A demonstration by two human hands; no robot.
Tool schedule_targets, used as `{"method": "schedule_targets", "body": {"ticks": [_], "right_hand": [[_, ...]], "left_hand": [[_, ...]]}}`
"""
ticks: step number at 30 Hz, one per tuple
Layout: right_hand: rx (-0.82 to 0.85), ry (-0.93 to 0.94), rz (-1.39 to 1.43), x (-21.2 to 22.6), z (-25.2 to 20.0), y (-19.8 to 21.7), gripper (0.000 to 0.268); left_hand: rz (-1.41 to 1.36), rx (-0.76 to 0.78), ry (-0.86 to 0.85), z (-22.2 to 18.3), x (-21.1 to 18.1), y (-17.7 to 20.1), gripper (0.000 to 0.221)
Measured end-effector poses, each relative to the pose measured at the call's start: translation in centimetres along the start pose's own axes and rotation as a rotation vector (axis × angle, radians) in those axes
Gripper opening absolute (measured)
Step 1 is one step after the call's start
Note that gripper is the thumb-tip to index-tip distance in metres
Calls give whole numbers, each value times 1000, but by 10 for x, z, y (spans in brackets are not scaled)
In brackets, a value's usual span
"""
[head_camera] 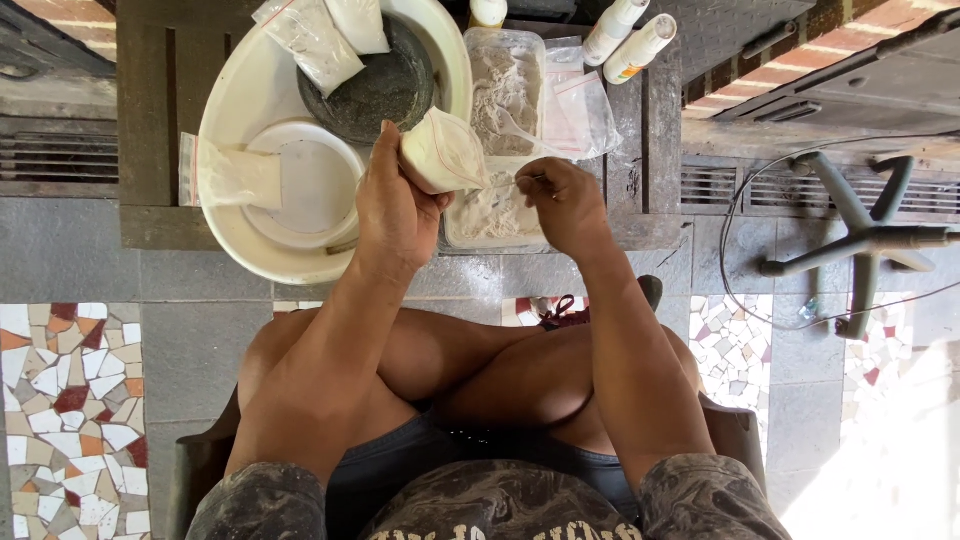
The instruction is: Filling small plastic bags with agricultural powder using a spoon
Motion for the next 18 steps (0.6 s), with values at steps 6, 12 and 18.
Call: {"method": "schedule_targets", "body": {"ticks": [6,12,18], "right_hand": [[-32,55,-13,1,0,-13,6],[-75,95,-109,7,-8,17,9],[-76,84,-205,11,-15,19,10]], "left_hand": [[-2,-4,3,-2,1,-2,31],[16,-5,2,-3,3,0,30],[83,50,22,18,21,18,29]]}}
Point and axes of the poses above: each hand's wrist, its own z-axis towards the middle knuckle, its own y-axis out of the back of the hand, x = y × z, the point moved 1 cm from there along z, towards the middle knuckle, and after that the axes turned 2 degrees about z, right-handed, at the moved point
